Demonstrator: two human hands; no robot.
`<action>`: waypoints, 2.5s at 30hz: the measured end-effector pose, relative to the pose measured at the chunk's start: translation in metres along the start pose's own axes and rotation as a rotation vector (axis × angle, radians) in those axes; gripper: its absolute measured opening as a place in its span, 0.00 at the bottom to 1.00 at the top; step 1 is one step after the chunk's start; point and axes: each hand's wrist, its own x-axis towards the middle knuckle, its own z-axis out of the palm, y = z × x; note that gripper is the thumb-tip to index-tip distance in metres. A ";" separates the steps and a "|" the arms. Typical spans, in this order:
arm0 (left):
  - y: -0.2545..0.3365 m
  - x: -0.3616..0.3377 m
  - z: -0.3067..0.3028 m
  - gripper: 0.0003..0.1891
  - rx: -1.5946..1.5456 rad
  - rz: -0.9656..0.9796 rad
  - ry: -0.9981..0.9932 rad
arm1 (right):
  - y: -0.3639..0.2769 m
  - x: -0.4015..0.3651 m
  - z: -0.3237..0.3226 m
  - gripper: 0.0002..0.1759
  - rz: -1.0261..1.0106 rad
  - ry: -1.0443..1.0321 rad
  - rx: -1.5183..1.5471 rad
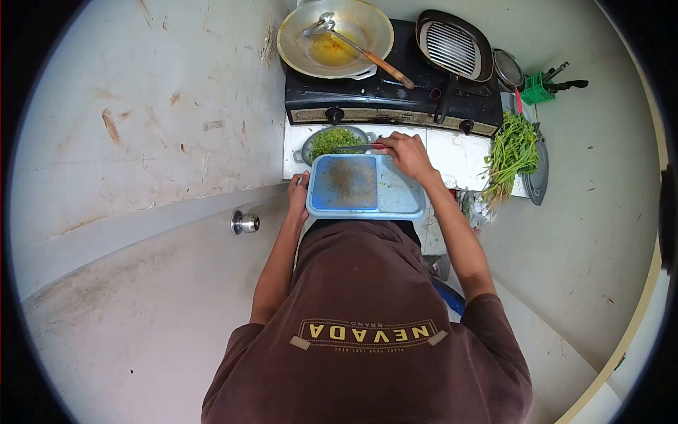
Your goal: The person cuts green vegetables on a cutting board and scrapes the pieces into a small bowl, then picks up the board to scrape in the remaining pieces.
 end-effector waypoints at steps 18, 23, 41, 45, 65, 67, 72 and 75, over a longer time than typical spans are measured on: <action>-0.014 0.016 0.022 0.10 -0.008 0.006 -0.061 | -0.012 -0.003 0.009 0.19 0.036 -0.017 -0.137; -0.007 0.011 0.019 0.11 -0.038 0.011 -0.017 | -0.010 -0.006 0.005 0.17 0.023 0.061 -0.108; -0.006 0.004 0.013 0.10 0.010 0.084 0.010 | -0.025 -0.004 0.022 0.15 -0.011 0.091 -0.081; -0.002 0.000 0.015 0.10 0.019 0.087 0.001 | -0.022 0.002 0.003 0.15 -0.017 0.039 -0.112; -0.010 0.009 0.014 0.11 0.064 0.117 0.023 | -0.041 0.019 -0.006 0.16 0.082 -0.032 -0.067; -0.006 0.005 0.017 0.10 0.046 0.116 -0.004 | -0.047 0.014 0.001 0.16 0.017 -0.017 -0.090; 0.005 -0.007 0.023 0.11 0.067 0.146 0.020 | -0.048 0.012 0.015 0.16 0.038 -0.026 -0.133; 0.005 -0.005 0.017 0.11 0.066 0.148 0.048 | -0.045 0.013 0.010 0.15 0.081 -0.046 -0.151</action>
